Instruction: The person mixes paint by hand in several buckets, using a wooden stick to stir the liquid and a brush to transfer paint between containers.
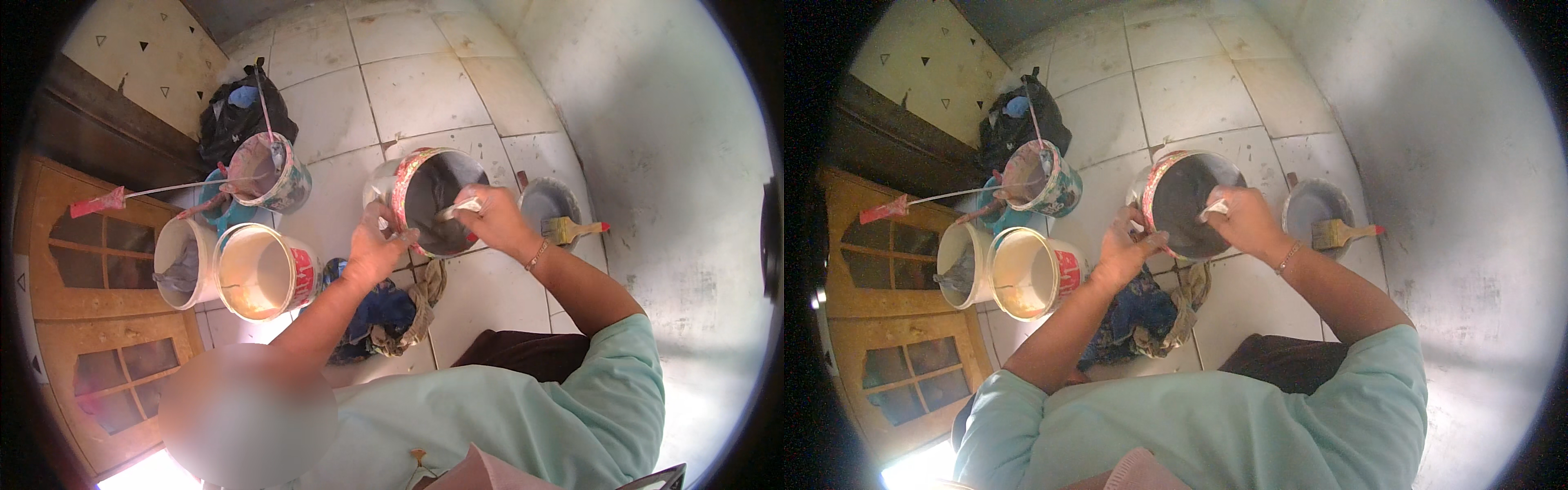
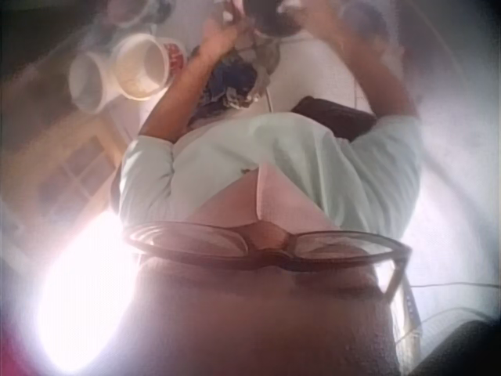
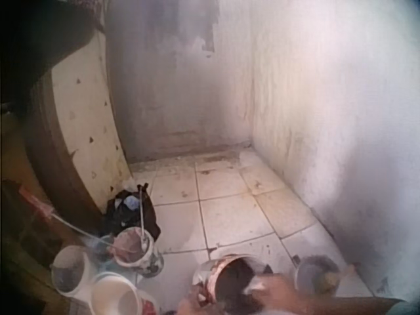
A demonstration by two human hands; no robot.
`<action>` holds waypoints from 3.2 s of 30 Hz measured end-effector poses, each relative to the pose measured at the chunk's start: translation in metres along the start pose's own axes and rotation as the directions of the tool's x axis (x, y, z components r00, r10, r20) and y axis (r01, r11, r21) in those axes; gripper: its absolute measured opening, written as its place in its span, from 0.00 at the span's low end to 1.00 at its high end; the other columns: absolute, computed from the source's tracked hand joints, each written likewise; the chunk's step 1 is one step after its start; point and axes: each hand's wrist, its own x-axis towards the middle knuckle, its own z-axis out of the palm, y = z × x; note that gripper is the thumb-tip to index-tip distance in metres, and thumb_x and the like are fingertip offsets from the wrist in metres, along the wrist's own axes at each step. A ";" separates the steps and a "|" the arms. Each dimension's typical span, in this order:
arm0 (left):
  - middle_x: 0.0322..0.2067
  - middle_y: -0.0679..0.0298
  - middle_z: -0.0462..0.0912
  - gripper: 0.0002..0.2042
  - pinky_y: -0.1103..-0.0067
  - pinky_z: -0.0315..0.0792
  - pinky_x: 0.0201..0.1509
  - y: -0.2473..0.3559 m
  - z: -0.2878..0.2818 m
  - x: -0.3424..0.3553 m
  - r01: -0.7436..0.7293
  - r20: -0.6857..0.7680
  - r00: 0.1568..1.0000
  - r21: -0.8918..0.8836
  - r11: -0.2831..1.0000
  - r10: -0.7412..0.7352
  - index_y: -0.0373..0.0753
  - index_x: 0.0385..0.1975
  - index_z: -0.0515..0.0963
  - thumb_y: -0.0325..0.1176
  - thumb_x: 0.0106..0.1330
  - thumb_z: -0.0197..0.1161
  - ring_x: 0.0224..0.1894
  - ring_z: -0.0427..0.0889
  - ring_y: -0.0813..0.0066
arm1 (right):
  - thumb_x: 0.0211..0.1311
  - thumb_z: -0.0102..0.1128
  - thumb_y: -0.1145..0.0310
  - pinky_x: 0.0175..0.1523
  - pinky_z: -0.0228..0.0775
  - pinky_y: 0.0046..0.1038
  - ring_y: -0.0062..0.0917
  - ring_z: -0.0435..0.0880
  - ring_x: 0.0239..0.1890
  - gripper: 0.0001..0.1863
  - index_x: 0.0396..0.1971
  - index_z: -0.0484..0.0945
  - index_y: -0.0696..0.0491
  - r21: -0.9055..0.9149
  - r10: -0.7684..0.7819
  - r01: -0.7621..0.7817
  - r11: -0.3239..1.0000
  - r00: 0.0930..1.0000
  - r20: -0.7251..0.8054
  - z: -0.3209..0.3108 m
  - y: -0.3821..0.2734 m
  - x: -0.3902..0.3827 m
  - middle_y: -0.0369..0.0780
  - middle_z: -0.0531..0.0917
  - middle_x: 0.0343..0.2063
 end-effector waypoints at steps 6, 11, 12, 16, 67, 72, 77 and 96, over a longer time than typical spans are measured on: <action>0.33 0.57 0.78 0.17 0.75 0.78 0.38 0.010 -0.004 0.000 0.108 -0.006 0.994 -0.104 0.989 -0.109 0.36 0.32 0.66 0.30 0.53 0.71 0.34 0.80 0.73 | 0.52 0.66 0.69 0.34 0.71 0.27 0.27 0.80 0.25 0.09 0.32 0.80 0.57 0.137 -0.249 0.275 0.952 0.951 -0.183 0.019 -0.015 0.024 0.43 0.82 0.24; 0.32 0.53 0.77 0.16 0.79 0.82 0.34 0.026 -0.009 -0.003 0.152 -0.004 0.987 -0.282 0.947 -0.160 0.34 0.37 0.63 0.25 0.58 0.66 0.32 0.83 0.68 | 0.53 0.64 0.71 0.32 0.72 0.30 0.35 0.82 0.24 0.07 0.29 0.79 0.58 -0.190 -0.339 0.296 0.936 0.903 -0.264 -0.005 -0.009 0.033 0.46 0.82 0.24; 0.32 0.53 0.77 0.16 0.79 0.82 0.34 0.023 -0.009 -0.003 0.153 -0.007 0.987 -0.283 0.947 -0.161 0.34 0.37 0.63 0.25 0.58 0.66 0.32 0.83 0.68 | 0.51 0.64 0.71 0.32 0.72 0.31 0.36 0.82 0.25 0.07 0.27 0.78 0.58 -0.254 -0.346 0.286 0.924 0.907 -0.239 -0.005 -0.003 0.028 0.47 0.81 0.24; 0.34 0.54 0.76 0.16 0.78 0.82 0.36 0.012 -0.008 0.000 0.140 0.012 0.990 -0.285 0.948 -0.143 0.33 0.37 0.63 0.25 0.57 0.66 0.34 0.83 0.67 | 0.48 0.66 0.70 0.31 0.71 0.29 0.29 0.83 0.25 0.09 0.27 0.78 0.58 0.071 -0.090 0.094 0.993 0.994 -0.056 0.016 -0.001 0.007 0.45 0.82 0.23; 0.38 0.54 0.74 0.15 0.74 0.83 0.40 0.004 -0.020 0.005 0.138 0.024 0.990 -0.358 0.923 -0.139 0.32 0.37 0.65 0.24 0.57 0.66 0.37 0.82 0.64 | 0.52 0.63 0.81 0.35 0.69 0.18 0.18 0.79 0.29 0.05 0.30 0.80 0.57 0.190 -0.187 0.324 0.927 0.838 -0.513 -0.103 -0.140 -0.054 0.38 0.82 0.27; 0.37 0.55 0.75 0.14 0.76 0.83 0.39 0.011 -0.021 0.004 0.182 0.035 0.983 -0.270 0.945 -0.180 0.32 0.36 0.65 0.24 0.57 0.66 0.37 0.82 0.66 | 0.50 0.64 0.78 0.37 0.67 0.19 0.19 0.78 0.30 0.04 0.27 0.80 0.57 0.069 -0.230 0.325 0.943 0.788 -0.572 -0.107 -0.164 -0.065 0.38 0.82 0.27; 0.27 0.61 0.77 0.17 0.78 0.77 0.31 -0.003 -0.015 0.006 0.094 -0.038 0.994 -0.250 0.964 -0.107 0.35 0.30 0.65 0.29 0.53 0.71 0.29 0.80 0.76 | 0.45 0.63 0.76 0.38 0.64 0.20 0.21 0.77 0.30 0.06 0.27 0.80 0.57 -0.049 -0.324 0.370 0.928 0.733 -0.598 -0.117 -0.170 -0.072 0.40 0.81 0.27; 0.30 0.57 0.77 0.18 0.72 0.71 0.45 -0.014 -0.009 0.010 -0.017 -0.031 0.999 -0.065 0.998 0.015 0.36 0.31 0.68 0.34 0.49 0.72 0.35 0.77 0.64 | 0.55 0.64 0.76 0.38 0.73 0.27 0.29 0.83 0.33 0.07 0.34 0.79 0.58 -0.066 -0.469 0.464 0.883 0.877 -0.106 0.018 -0.032 0.053 0.42 0.83 0.33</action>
